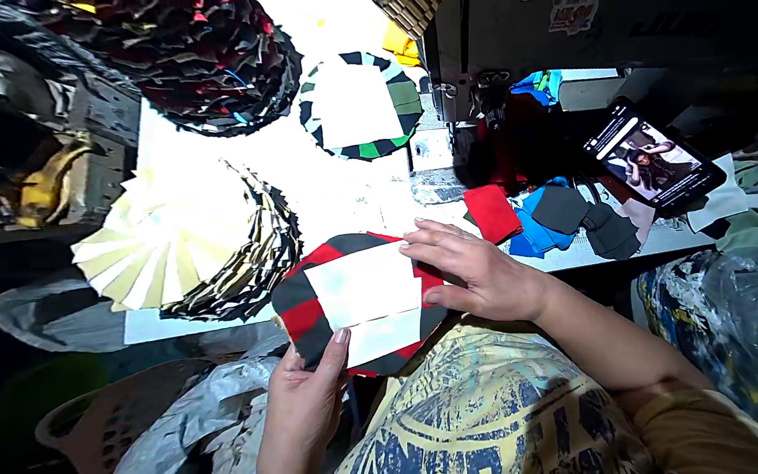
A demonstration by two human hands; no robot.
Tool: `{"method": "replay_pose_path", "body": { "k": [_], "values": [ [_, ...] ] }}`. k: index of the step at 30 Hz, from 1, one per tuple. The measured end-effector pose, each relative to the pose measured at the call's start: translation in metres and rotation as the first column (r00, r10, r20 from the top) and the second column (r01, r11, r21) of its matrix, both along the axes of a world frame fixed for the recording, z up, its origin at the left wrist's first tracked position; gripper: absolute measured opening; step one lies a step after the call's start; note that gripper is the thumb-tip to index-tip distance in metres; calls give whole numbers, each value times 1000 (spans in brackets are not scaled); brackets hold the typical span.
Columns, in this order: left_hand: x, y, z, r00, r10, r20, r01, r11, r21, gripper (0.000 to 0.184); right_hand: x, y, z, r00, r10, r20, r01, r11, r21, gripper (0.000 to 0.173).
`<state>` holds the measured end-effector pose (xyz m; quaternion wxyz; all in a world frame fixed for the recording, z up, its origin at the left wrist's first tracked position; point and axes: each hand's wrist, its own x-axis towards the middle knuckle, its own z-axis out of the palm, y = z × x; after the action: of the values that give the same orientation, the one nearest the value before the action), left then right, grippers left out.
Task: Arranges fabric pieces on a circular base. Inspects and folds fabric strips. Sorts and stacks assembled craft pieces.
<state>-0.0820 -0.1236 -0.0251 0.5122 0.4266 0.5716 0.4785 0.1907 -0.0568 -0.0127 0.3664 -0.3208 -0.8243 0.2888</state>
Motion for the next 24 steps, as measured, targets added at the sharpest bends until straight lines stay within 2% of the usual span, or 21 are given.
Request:
{"method": "replay_pose_path", "body": {
  "k": [5, 9, 16, 19, 24],
  "values": [
    [-2, 9, 15, 997, -1, 73, -1, 1000, 19, 16, 22, -22, -5, 987, -56, -147, 71, 993, 92, 43],
    [10, 35, 36, 988, -18, 153, 10, 999, 54, 14, 34, -32, -20, 981, -100, -163, 120, 986, 118, 40],
    [44, 121, 71, 976, -18, 215, -8, 993, 119, 19, 31, -28, -35, 990, -82, -111, 99, 982, 160, 38],
    [60, 166, 71, 949, 22, 314, -66, 989, 131, 18, 32, -29, -37, 991, -84, -105, 101, 980, 169, 38],
    [79, 220, 64, 930, 30, 367, -80, 989, 123, 17, 34, -28, -37, 992, -71, -101, 87, 982, 167, 39]
  ]
}}
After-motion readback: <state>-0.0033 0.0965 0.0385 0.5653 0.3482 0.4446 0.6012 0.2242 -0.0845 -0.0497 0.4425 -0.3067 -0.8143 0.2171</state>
